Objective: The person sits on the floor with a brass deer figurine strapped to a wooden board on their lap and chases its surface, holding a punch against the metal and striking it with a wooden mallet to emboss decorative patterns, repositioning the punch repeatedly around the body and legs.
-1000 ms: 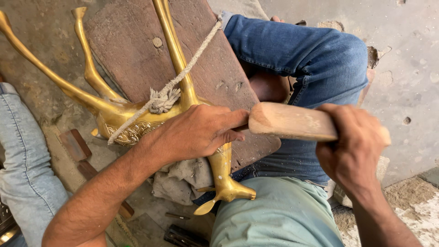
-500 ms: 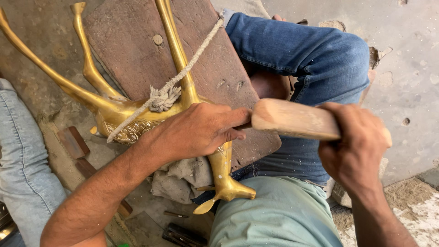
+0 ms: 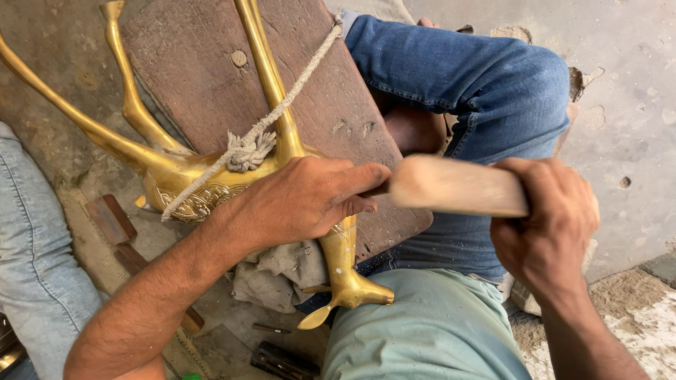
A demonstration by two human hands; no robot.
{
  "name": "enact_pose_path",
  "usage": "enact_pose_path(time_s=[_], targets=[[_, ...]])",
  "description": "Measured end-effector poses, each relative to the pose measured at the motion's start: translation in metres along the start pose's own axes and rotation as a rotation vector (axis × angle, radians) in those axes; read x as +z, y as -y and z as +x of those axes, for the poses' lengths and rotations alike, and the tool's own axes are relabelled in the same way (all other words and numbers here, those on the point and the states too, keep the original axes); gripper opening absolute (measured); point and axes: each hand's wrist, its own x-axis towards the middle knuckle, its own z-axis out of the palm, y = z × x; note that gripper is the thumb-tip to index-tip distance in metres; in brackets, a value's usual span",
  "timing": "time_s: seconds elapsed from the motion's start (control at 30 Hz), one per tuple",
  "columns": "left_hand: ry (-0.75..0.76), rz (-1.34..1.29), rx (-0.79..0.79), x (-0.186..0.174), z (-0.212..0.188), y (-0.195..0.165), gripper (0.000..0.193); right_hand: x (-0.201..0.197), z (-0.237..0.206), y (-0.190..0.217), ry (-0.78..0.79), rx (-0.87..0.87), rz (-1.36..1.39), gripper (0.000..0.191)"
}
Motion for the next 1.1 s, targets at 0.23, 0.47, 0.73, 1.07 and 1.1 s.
enact_pose_path(time_s=[0.23, 0.47, 0.73, 1.07, 1.1], targets=[[-0.023, 0.029, 0.007, 0.000, -0.002, 0.000, 0.031, 0.005, -0.001, -0.012, 0.130, 0.185, 0.223, 0.038], [-0.022, 0.004, -0.003, -0.002, -0.001, -0.001, 0.036, 0.014, -0.013, -0.024, 0.086, 0.400, 0.575, 0.036], [-0.022, 0.023, 0.004, -0.003, 0.000, 0.001, 0.037, 0.016, -0.012, -0.028, 0.052, 0.281, 0.521, 0.033], [-0.018, 0.017, -0.002, -0.001, -0.001, 0.006, 0.038, 0.009, 0.003, -0.010, 0.038, 0.231, 0.521, 0.033], [-0.004, 0.020, -0.013, -0.001, -0.001, 0.006, 0.038, 0.007, 0.005, -0.006, 0.002, 0.130, 0.328, 0.030]])
